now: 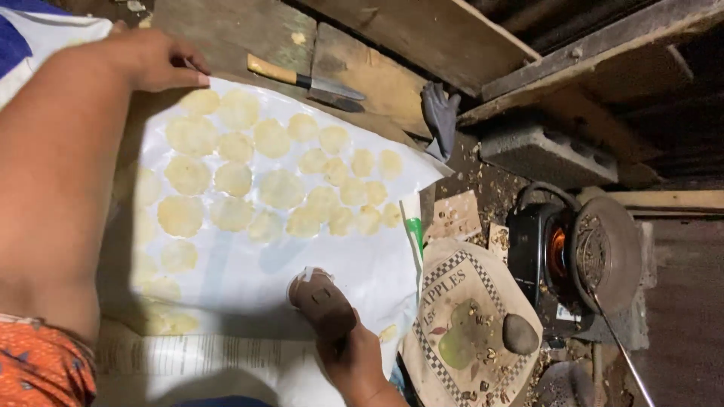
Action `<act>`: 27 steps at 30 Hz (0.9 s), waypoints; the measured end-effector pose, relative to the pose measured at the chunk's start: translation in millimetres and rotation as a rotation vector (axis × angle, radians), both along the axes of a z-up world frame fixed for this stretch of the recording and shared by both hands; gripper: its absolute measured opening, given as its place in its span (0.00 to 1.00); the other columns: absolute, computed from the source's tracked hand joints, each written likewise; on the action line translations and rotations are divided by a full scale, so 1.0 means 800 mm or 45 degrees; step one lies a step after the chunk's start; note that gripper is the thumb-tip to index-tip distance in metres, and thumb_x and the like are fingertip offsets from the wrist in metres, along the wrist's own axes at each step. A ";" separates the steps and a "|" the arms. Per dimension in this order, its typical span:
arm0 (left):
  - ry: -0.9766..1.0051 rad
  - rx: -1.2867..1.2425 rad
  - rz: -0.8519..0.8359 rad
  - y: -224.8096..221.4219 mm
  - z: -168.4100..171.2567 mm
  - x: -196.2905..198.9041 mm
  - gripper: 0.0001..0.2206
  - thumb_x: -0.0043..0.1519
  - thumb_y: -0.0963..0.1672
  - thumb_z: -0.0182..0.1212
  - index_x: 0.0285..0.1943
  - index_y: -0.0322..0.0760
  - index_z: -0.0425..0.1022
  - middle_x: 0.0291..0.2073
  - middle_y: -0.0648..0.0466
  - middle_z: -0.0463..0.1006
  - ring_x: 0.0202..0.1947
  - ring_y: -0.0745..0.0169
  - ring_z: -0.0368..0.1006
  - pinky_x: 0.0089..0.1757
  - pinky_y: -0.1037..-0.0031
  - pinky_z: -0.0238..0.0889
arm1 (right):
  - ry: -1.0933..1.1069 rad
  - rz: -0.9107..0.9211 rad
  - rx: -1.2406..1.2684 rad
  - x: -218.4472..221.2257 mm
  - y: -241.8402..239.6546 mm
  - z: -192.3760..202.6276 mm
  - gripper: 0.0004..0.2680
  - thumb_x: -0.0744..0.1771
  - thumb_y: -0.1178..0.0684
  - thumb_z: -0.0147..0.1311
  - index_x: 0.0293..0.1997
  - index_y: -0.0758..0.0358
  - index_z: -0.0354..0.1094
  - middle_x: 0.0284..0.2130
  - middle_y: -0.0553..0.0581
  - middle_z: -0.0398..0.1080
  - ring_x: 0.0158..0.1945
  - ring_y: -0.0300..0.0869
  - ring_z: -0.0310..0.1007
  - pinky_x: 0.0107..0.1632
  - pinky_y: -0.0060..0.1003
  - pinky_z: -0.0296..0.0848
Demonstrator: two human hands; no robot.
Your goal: Processing seeds by cracking them with a stone and flattening them with a wooden mallet to make crackers
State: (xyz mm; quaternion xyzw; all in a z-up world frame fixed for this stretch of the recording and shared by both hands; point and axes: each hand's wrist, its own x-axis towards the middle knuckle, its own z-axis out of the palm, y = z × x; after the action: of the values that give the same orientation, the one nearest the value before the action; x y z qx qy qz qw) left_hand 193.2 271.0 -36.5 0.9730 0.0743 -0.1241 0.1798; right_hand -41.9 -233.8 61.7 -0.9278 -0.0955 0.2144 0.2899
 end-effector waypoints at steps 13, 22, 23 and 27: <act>0.185 0.079 0.242 -0.033 0.019 -0.055 0.47 0.57 0.64 0.55 0.83 0.42 0.50 0.67 0.37 0.71 0.67 0.30 0.64 0.63 0.43 0.52 | 0.007 0.041 -0.094 0.001 -0.003 -0.014 0.10 0.66 0.45 0.52 0.48 0.55 0.67 0.29 0.63 0.77 0.32 0.66 0.76 0.34 0.56 0.72; -0.395 0.130 0.392 -0.202 0.044 -0.230 0.45 0.65 0.66 0.37 0.81 0.32 0.52 0.80 0.34 0.45 0.80 0.39 0.32 0.65 0.34 0.14 | -0.180 0.133 0.380 0.011 0.004 0.017 0.08 0.66 0.53 0.55 0.47 0.63 0.69 0.31 0.62 0.80 0.29 0.52 0.81 0.30 0.42 0.79; -0.400 0.138 0.398 -0.200 0.048 -0.226 0.45 0.65 0.66 0.37 0.81 0.32 0.52 0.80 0.34 0.45 0.80 0.39 0.32 0.65 0.34 0.14 | -0.185 0.139 0.387 0.018 0.008 0.021 0.08 0.66 0.53 0.55 0.47 0.63 0.69 0.31 0.62 0.80 0.29 0.52 0.81 0.30 0.42 0.79; -0.384 0.093 0.388 -0.190 0.044 -0.211 0.40 0.66 0.61 0.39 0.80 0.35 0.53 0.79 0.36 0.47 0.78 0.38 0.38 0.65 0.35 0.24 | -0.076 0.089 0.335 0.030 0.025 0.036 0.15 0.64 0.52 0.57 0.56 0.64 0.66 0.36 0.62 0.79 0.33 0.50 0.81 0.36 0.40 0.78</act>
State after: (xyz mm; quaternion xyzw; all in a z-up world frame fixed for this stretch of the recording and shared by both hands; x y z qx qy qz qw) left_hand 24.4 118.9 -0.9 0.9640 0.1970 0.0544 0.1704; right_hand -18.1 -214.1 90.6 -0.8838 -0.1635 0.1823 0.3986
